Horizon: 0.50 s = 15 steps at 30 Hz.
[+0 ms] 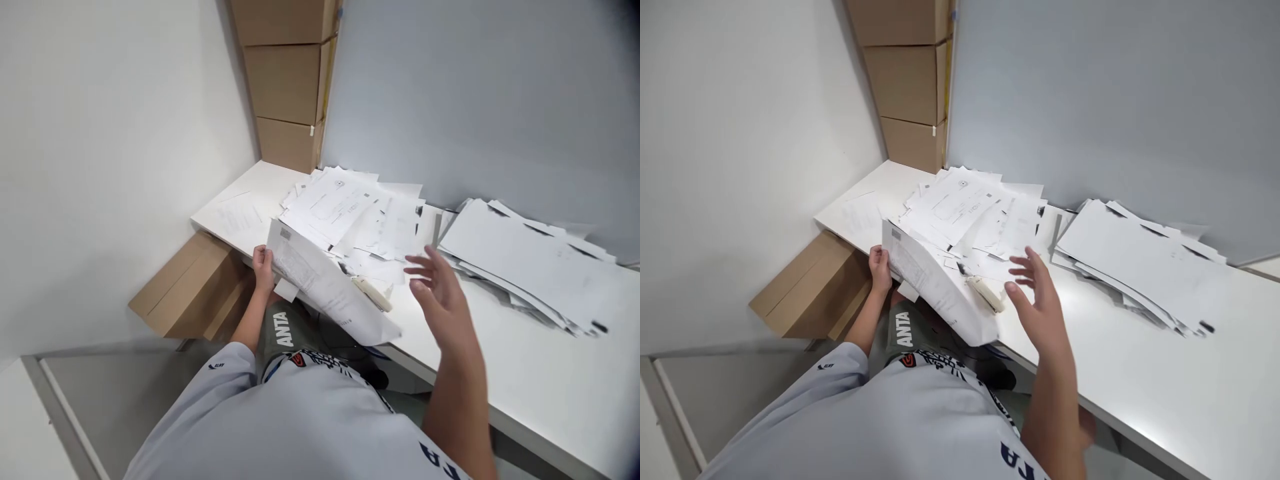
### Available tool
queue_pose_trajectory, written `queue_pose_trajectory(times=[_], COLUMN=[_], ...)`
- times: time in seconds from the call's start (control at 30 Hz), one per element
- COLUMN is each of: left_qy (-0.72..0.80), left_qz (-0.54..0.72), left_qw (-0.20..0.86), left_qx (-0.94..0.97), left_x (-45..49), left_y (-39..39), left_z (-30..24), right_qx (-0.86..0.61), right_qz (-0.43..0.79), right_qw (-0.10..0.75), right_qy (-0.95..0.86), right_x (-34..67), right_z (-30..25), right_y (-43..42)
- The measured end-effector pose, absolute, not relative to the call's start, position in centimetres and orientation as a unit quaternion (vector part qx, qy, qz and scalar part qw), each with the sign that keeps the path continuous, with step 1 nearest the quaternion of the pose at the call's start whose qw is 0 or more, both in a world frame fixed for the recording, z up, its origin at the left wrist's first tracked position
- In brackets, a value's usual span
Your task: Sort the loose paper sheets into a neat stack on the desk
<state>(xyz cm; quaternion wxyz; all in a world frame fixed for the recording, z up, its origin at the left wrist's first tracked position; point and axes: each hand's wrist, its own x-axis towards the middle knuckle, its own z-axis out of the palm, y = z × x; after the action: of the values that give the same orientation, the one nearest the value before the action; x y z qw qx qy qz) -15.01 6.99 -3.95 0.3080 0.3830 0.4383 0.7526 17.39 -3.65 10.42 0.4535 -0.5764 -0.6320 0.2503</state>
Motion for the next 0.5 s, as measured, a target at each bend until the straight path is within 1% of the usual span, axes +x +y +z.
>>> queue_pose_trajectory(times=[0.03, 0.07, 0.13, 0.2, 0.27, 0.4, 0.5], left_qy=[0.434, 0.428, 0.420, 0.422, 0.433, 0.469, 0.496], left_qz=[0.758, 0.766, 0.779, 0.786, 0.789, 0.780, 0.763], left_qw=[0.313, 0.318, 0.325, 0.323, 0.302, 0.220, 0.192], left_qx=[0.372, 0.360, 0.333, 0.316, 0.316, 0.351, 0.366], left_x=[-15.0, -15.0, -15.0, -14.8, -14.6, -13.9, -13.3], left_y=[7.2, 7.3, 7.5, 7.4, 7.2, 6.9, 7.2], left_z=[-3.8, -3.6, -3.2, -2.8, -2.5, -2.4, -2.8], right_qx=[-0.581, -0.574, -0.529, -0.489, -0.481, -0.510, -0.523], right_qz=[0.281, 0.317, 0.393, 0.432, 0.439, 0.423, 0.395], right_qw=[0.482, 0.490, 0.482, 0.483, 0.498, 0.540, 0.577], right_qy=[-0.593, -0.575, -0.578, -0.584, -0.572, -0.520, -0.487], right_x=[17.8, 17.9, 17.2, 15.7, 14.2, 12.7, 12.4], right_z=[8.4, 6.3, 3.0, 1.0, 0.2, 0.0, -0.7], right_y=[-4.0, -4.4, -5.4, -6.3, -6.8, -6.7, -6.2])
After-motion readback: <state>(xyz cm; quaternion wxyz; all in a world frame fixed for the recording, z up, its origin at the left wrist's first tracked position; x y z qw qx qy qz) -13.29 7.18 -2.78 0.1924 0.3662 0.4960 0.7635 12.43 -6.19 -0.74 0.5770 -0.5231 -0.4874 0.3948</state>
